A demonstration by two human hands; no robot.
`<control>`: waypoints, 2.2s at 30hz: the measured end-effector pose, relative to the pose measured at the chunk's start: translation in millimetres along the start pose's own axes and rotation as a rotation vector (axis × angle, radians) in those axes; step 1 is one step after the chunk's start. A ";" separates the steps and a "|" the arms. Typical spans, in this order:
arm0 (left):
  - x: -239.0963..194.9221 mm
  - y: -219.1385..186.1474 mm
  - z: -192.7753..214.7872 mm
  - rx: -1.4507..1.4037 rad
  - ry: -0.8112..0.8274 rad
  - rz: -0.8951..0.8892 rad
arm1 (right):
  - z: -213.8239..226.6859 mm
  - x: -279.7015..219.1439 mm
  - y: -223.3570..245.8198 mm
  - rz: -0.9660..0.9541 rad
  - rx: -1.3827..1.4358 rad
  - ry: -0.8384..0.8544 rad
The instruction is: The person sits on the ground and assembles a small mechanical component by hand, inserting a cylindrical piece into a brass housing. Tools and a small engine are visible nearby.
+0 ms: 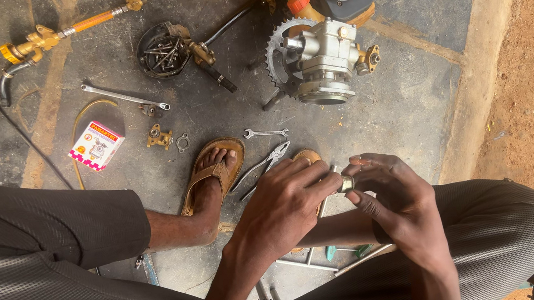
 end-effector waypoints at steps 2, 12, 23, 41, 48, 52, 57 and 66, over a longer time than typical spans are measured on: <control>-0.2 -1.0 -0.5 0.015 0.007 -0.010 | -0.5 -0.5 -1.7 -0.013 0.014 -0.018; -3.1 -1.7 -6.0 -0.015 0.010 -0.061 | -6.4 -9.7 -31.3 -0.020 0.086 -0.075; -0.9 -2.0 2.6 0.039 0.002 -0.059 | -12.2 1.6 -3.0 -0.076 0.065 -0.072; -4.0 -1.8 -4.9 -0.027 0.058 -0.056 | -11.6 -5.3 -20.0 -0.321 0.084 -0.111; -3.8 1.3 -0.4 0.003 0.001 -0.049 | -2.3 -2.1 -7.9 0.020 0.055 -0.019; -4.5 1.3 -3.4 -0.012 0.037 -0.044 | -5.4 -3.7 -15.9 0.025 0.086 -0.055; -5.9 -0.8 -3.1 -0.018 0.045 -0.052 | -8.0 -8.8 -22.5 -0.019 0.005 -0.100; -2.3 -9.0 1.5 -0.006 0.057 -0.089 | -18.2 -6.5 -15.3 -0.334 0.073 -0.092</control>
Point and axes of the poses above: each hand's wrist, its own x-axis towards the middle knuckle, its own z-axis out of the back of the hand, y = z × x, the point moved 3 cm from there along x, towards the middle knuckle, and after that the axes turned 11 degrees about -y, right-handed, at the moved point
